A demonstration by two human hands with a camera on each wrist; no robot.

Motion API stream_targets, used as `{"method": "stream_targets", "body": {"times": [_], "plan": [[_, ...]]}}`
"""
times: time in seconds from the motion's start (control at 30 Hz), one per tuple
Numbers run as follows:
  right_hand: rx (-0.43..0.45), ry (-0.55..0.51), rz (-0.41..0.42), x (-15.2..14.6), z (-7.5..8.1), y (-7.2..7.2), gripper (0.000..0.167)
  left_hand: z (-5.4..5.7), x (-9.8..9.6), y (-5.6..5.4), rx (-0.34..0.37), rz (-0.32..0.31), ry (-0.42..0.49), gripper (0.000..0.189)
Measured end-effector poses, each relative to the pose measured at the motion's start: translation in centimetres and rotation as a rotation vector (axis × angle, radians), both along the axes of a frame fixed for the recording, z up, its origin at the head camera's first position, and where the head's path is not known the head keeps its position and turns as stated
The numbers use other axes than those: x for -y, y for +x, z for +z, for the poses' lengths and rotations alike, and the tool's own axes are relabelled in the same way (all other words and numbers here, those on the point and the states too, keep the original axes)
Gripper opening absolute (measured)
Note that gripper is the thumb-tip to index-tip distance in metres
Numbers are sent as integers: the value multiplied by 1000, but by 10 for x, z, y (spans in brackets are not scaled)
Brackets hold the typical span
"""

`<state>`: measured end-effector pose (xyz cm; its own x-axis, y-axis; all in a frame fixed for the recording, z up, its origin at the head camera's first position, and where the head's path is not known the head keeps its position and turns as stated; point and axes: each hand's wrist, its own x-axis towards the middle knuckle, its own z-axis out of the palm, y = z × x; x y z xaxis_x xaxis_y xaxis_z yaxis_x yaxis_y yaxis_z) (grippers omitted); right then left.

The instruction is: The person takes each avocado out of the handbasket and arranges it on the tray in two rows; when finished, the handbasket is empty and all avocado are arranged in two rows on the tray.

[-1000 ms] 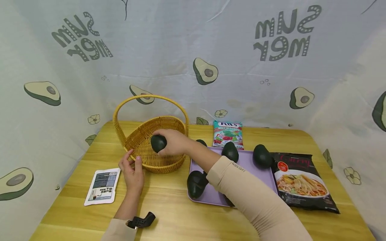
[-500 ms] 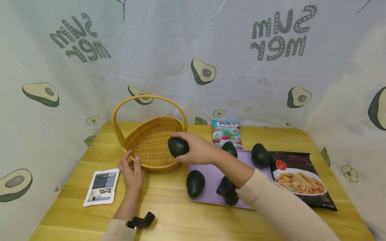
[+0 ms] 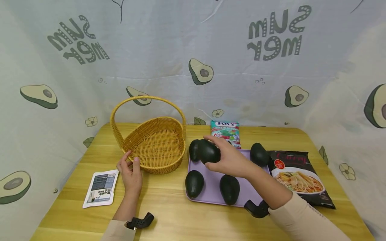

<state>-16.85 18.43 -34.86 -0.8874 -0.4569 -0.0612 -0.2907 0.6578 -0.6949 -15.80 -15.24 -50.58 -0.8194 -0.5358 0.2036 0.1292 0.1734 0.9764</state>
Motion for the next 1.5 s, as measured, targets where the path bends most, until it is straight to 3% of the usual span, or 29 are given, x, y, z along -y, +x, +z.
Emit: {"method": "stream_targets", "body": {"times": [0.33,0.53,0.87,1.23,1.5], "plan": [[-7,47,-121,-45,-16,26,88,0,0,3,-7,7,-19,42],[-5,34,-150,-75,-28,40,89,0,0,3,-5,15,-18,42],[36,107,-226,-117,-57,63,88,-2,2,5,2,9,-19,42],[121,272,-293,-143,-77,69,94,0,1,5,-15,1,-25,43],[76,347,-297,-151,-80,73,96,1,-1,3,-33,8,-26,42]]}}
